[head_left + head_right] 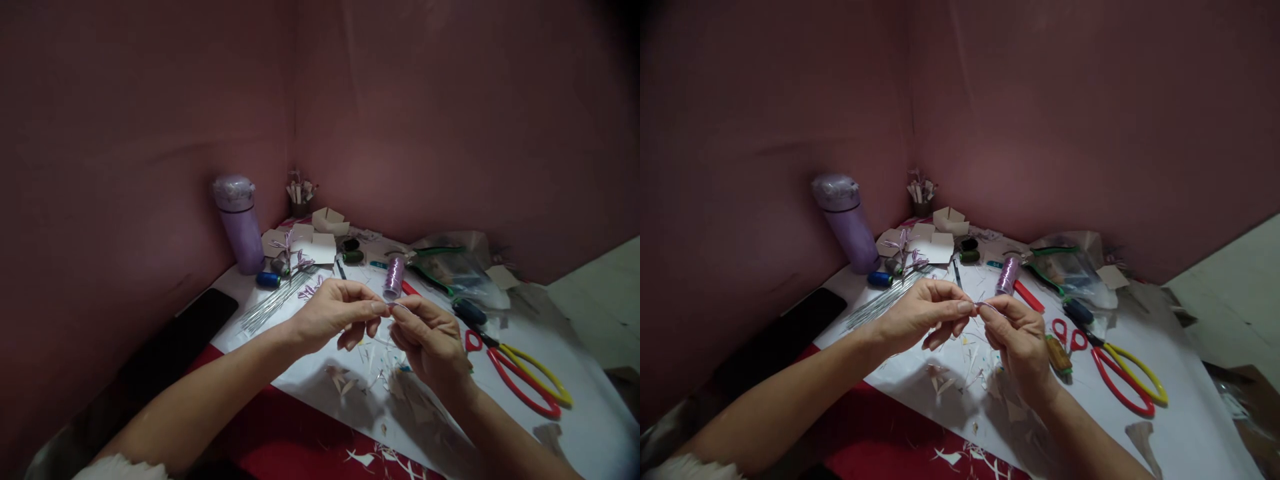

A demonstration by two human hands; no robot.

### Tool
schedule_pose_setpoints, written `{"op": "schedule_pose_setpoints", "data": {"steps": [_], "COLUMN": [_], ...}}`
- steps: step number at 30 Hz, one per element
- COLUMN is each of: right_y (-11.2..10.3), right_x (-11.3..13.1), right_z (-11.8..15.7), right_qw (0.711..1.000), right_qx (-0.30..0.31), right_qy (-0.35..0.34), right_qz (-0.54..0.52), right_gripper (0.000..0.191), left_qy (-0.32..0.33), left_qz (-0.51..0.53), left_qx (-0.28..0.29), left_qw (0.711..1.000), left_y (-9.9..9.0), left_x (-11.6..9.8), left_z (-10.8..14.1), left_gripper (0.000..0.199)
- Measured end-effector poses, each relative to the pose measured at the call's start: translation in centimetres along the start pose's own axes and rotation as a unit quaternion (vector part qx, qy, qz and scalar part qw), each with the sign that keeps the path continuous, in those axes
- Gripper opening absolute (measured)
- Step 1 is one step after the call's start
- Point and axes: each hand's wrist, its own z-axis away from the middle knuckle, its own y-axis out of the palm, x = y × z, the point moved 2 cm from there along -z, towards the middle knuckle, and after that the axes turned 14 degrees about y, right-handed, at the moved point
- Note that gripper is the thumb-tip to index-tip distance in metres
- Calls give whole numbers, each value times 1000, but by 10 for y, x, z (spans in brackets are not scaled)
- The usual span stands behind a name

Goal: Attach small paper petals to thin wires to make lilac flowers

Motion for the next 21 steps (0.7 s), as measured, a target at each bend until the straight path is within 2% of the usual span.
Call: {"op": "schedule_pose_setpoints", "data": {"steps": [7, 14, 21], "right_y": [-5, -7, -11], "right_x": [-3, -5, -7], "right_z": [-1, -3, -1], "right_qw": [1000, 999, 993], "right_qx": [-10, -11, -46], "right_qy": [-7, -19, -42], "right_qz": [25, 45, 100], "right_gripper": [9, 9, 9], "left_qy": [-4, 3, -10], "left_qz": [-21, 2, 1], "left_qx": [5, 0, -78], "left_qw": [1000, 1000, 997], "left_y": [0, 0, 5], "left_x": [0, 1, 3], "left_z": [0, 0, 2], "left_gripper": [25, 20, 18]}}
